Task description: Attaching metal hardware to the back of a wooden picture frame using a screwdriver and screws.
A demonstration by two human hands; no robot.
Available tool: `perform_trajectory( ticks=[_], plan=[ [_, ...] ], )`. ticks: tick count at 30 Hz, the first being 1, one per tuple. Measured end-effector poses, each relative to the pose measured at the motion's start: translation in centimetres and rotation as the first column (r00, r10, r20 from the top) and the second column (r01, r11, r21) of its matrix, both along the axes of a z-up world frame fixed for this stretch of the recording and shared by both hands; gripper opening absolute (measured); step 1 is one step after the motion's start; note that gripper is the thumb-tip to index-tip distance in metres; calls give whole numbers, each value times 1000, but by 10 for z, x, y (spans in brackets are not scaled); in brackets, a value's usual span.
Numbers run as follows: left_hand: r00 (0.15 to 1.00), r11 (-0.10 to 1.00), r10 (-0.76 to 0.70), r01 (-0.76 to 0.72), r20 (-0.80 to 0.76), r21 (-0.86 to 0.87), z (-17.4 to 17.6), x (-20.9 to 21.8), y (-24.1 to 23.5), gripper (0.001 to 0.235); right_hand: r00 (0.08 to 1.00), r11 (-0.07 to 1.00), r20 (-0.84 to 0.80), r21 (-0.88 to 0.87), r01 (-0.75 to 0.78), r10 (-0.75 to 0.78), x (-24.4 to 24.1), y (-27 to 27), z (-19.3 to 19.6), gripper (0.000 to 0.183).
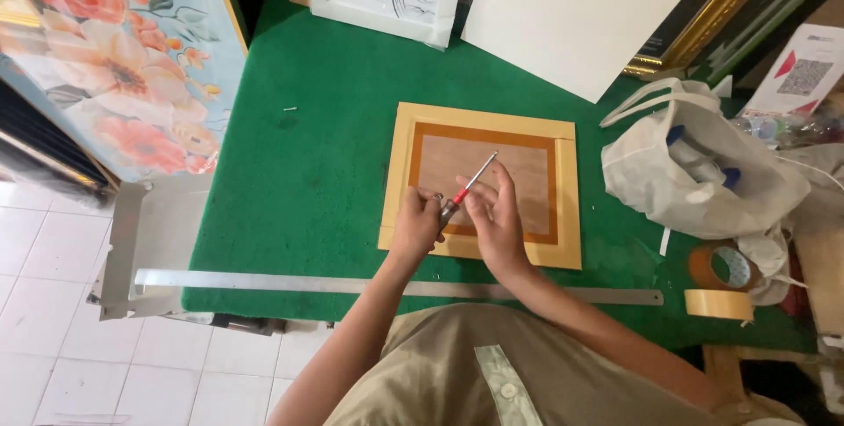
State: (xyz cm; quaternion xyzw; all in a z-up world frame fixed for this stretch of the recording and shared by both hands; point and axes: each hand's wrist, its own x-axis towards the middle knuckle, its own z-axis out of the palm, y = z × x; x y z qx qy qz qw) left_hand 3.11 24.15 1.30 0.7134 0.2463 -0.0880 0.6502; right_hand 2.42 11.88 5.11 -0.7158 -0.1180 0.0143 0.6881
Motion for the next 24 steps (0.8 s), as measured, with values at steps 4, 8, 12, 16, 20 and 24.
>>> perform_trajectory(
  ticks=[4, 8, 12, 16, 20, 24],
  plan=[
    [990, 994, -104, 99, 92, 54, -15, -5, -15, 16, 894, 988, -425, -13, 151, -142, -1, -9, 4, 35],
    [999, 995, -40, 43, 30, -89, -8, -16, -32, 21, 880, 982, -443, -140, 124, -174, -9, -15, -31, 29],
    [999, 993, 46, -48, -26, -107, -48, -10, -37, 26, 708, 980, -681, -83, 181, -189, -23, -13, -36, 36],
    [994, 977, 10, -34, -113, -210, -33, -16, -26, 21, 667, 945, -705, -17, 327, -243, -26, -33, -46, 31],
    [990, 969, -36, 1, -139, -248, -76, -13, -19, 13, 662, 959, -697, -154, 238, -276, -24, -60, -54, 34],
    [990, 990, -100, 89, -96, -110, -92, -10, -13, 8, 865, 758, -458, -634, -155, -206, -22, -84, -50, 31]
  ],
)
